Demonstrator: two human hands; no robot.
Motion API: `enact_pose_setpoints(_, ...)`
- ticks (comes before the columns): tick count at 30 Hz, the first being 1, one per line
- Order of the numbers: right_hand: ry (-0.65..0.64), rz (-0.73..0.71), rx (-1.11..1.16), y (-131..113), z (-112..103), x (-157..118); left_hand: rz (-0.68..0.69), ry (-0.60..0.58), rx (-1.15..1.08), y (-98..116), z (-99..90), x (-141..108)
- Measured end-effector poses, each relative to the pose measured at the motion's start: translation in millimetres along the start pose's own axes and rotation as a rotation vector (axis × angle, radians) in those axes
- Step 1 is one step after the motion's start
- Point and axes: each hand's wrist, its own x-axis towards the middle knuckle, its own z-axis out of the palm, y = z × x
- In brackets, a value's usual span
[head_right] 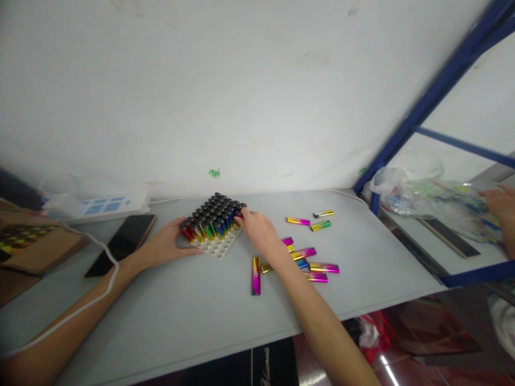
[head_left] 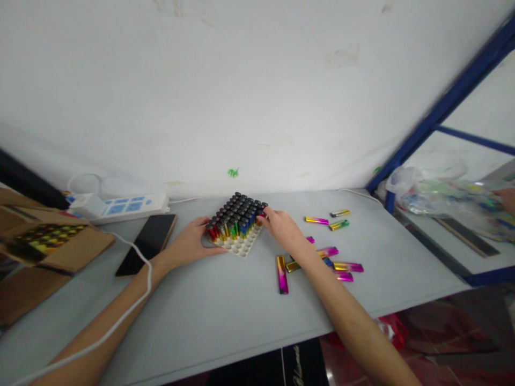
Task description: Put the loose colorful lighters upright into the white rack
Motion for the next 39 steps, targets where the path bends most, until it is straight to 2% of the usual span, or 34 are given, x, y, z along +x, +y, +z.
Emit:
enact_pose_setpoints(3, -0.018, 0.054, -0.043, -4, 0, -2, 0.003, -0.003, -0.002, 2, -1.1, 0)
enact_pose_setpoints(7, -0.023, -0.001, 0.028, 6, -3, -9, -0.002, -0.021, 0.010, 3, -1.9, 0)
enact_pose_setpoints(9, 0.009, -0.006, 0.064, 14, -8, -21, -0.004, -0.017, 0.007, 2, -1.3, 0)
enact_pose_setpoints(12, 0.048, 0.040, 0.069, 19, -15, -52, -0.006, -0.016, 0.005, -1, 0.6, 1)
enact_pose_setpoints(16, -0.009, 0.159, 0.007, 2, -9, -103, -0.023, -0.010, 0.017, -3, 1.4, 2)
enact_pose_setpoints(18, -0.037, 0.217, -0.043, -12, -1, -119, -0.028, -0.001, 0.021, -1, 0.5, 2)
enact_pose_setpoints(21, -0.066, 0.245, -0.087, -27, 6, -124, -0.018, -0.009, 0.010, 2, -1.1, 3)
enact_pose_setpoints(25, -0.071, 0.172, -0.055, -27, 7, -115, -0.020, -0.011, 0.004, 2, -0.5, 3)
enact_pose_setpoints(27, -0.006, 0.095, 0.066, -21, 8, -112, -0.019, -0.005, 0.009, 1, 0.5, 3)
enact_pose_setpoints(29, 0.097, 0.001, 0.285, -15, 11, -112, -0.013, 0.006, 0.013, 0, 1.3, 3)
enact_pose_setpoints(31, 0.198, -0.023, 0.545, -10, 16, -113, -0.003, 0.015, 0.014, -1, 1.5, 2)
enact_pose_setpoints(33, 0.260, 0.050, 0.773, -7, 23, -113, 0.002, 0.014, 0.010, 0, 1.2, 2)
enact_pose_setpoints(35, 0.314, 0.152, 0.902, -5, 27, -112, 0.000, 0.007, 0.004, 1, 0.7, 1)
enact_pose_setpoints(39, 0.375, 0.210, 0.932, -2, 20, -102, -0.004, 0.009, -0.004, 1, 0.3, 1)
